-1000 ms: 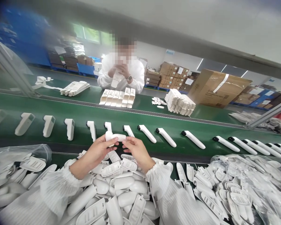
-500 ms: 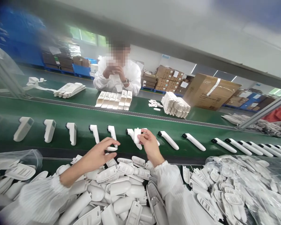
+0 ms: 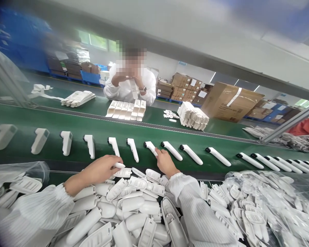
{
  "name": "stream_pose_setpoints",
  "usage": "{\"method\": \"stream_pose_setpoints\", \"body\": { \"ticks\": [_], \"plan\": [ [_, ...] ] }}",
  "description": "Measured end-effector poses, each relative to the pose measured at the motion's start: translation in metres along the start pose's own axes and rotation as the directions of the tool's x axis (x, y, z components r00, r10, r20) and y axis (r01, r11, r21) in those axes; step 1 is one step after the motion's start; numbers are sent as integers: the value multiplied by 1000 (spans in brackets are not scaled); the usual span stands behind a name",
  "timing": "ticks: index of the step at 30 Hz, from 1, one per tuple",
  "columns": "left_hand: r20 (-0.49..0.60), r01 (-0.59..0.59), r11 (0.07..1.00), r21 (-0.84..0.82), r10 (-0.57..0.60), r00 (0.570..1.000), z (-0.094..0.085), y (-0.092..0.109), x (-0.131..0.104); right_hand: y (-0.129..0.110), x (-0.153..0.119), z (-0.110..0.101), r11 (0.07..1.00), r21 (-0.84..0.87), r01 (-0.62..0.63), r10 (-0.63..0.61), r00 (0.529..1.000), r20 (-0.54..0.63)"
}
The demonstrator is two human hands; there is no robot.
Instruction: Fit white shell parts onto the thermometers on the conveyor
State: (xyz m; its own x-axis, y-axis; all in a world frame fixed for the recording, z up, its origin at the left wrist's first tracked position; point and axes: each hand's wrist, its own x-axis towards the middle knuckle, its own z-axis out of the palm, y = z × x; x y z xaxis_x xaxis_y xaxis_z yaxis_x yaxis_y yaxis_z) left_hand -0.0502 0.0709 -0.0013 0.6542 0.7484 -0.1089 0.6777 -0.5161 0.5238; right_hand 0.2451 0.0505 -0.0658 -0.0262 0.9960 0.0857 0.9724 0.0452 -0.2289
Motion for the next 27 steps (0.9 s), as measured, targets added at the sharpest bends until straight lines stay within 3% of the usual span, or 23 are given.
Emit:
{"method": "stream_pose_setpoints", "body": {
  "ticks": [3,7,11,13,15,17,20,22,23,25,27],
  "plan": [
    [-30,27,993,-114,-30,999,-6,-3,-3,11,-1,-3,1000,-14,-3,3,1000,18],
    [-51,180,891,-417,-220,974,-10,-2,-4,22,-4,-3,1000,-19,-3,3,1000,-23],
    [3,195,544,-816,-334,942,-7,10,1,11,-15,-15,999,34,33,-30,995,-99],
    [46,181,379,-908,-338,940,1,17,4,-8,-24,-25,972,178,155,-127,978,-163],
    [95,197,294,-935,-327,940,11,23,7,-34,-32,-33,863,396,313,-245,946,-214],
    [124,208,261,-943,-304,944,19,29,8,-60,-37,-35,685,641,345,-247,939,-240],
    [119,177,215,-960,-260,958,26,39,9,-92,-40,-32,302,942,144,-18,989,-145],
    [115,158,180,-971,-232,966,30,45,9,-103,-39,-29,62,998,14,48,999,-17],
    [114,156,165,-974,-238,965,31,47,10,-104,-38,-29,-8,1000,-18,50,999,18],
    [106,156,147,-977,-300,948,33,46,10,-96,-33,-29,-52,999,-9,86,996,14],
    [76,142,142,-980,-392,917,32,41,10,-75,-25,-30,71,997,21,162,986,-32]
  ]
}}
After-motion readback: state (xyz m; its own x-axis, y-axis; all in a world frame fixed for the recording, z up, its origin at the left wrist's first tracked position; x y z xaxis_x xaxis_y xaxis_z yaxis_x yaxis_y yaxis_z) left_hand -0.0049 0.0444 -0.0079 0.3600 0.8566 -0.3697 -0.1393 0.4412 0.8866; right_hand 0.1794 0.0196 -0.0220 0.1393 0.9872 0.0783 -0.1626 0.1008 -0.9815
